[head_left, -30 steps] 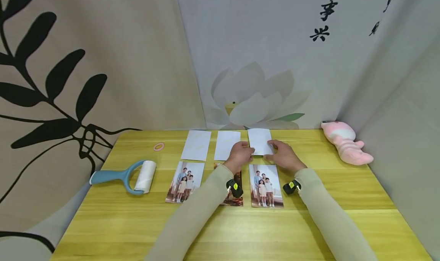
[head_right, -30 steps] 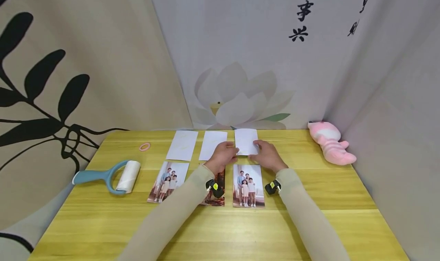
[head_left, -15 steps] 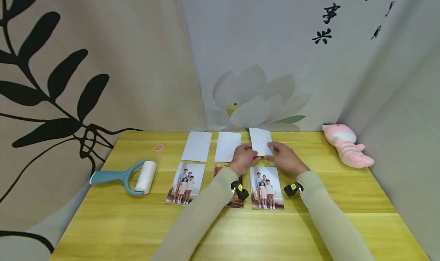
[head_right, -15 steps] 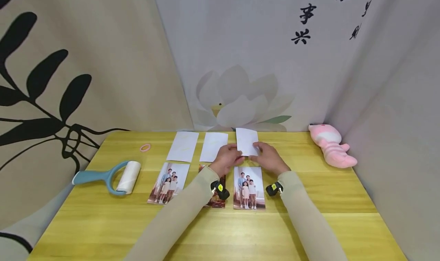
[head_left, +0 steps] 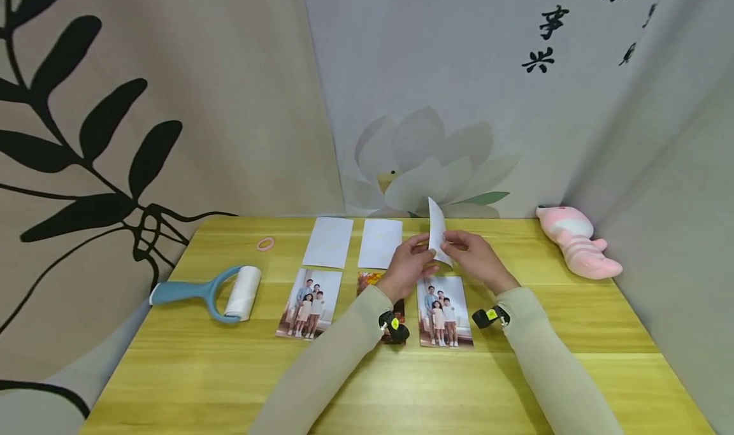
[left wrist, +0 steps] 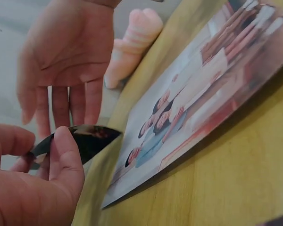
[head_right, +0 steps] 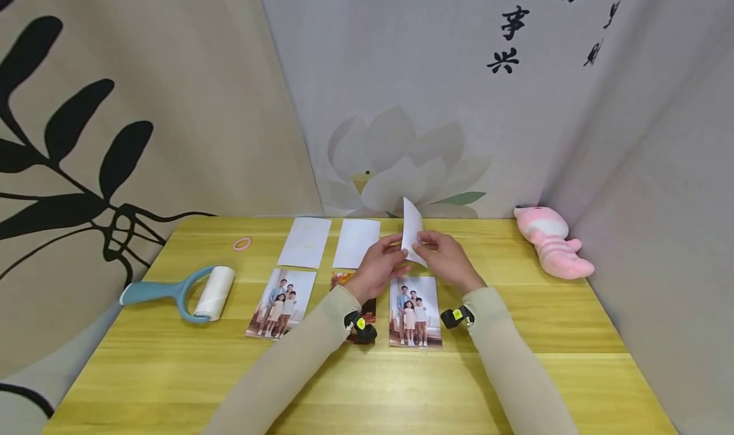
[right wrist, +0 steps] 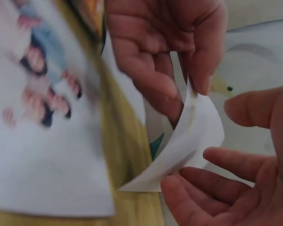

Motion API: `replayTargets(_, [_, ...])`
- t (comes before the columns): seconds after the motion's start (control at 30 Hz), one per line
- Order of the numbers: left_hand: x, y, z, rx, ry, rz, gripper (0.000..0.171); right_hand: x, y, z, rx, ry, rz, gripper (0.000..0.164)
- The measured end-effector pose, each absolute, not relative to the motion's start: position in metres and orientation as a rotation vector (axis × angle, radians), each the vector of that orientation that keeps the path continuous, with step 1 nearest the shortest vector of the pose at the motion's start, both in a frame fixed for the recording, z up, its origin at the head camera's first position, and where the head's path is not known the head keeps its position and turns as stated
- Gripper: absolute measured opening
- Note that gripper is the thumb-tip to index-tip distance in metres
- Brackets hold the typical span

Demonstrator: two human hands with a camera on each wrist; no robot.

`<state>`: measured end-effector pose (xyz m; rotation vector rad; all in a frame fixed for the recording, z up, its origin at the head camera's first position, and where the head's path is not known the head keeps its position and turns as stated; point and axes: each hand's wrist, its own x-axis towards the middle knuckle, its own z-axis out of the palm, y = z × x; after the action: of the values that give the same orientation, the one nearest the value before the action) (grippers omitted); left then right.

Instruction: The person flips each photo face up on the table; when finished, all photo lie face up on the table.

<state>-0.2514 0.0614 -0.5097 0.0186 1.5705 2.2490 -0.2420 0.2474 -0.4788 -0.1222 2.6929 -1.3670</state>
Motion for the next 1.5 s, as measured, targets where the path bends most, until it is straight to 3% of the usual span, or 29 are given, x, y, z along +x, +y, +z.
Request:
replayTargets(0.57, [-0.232,0.056,-0.491,0.348,2.008,1.968,0.044,-0.225,0.231,-0.461,0.003,2.299,-1.927,0.063])
replayTargets(0.9, [-0.221,0.060,-0.489,0.455,2.473,1.696,0.057,-0.225,0.222,-0.467,0.090,2.278,-1.998,0.050])
replayTargets(1.13, [-0.216,0.057,-0.483,0.431,2.494,1.645,0.068,-0.222,0.220,-0.464,0.092,2.306,-1.965,0.050])
replayTargets(1.5, [-0.218,0.039,-0.489,0.417,2.557,1.638,0.046,-0.214,0.225,-0.459,0.062,2.281,-2.001,0.049])
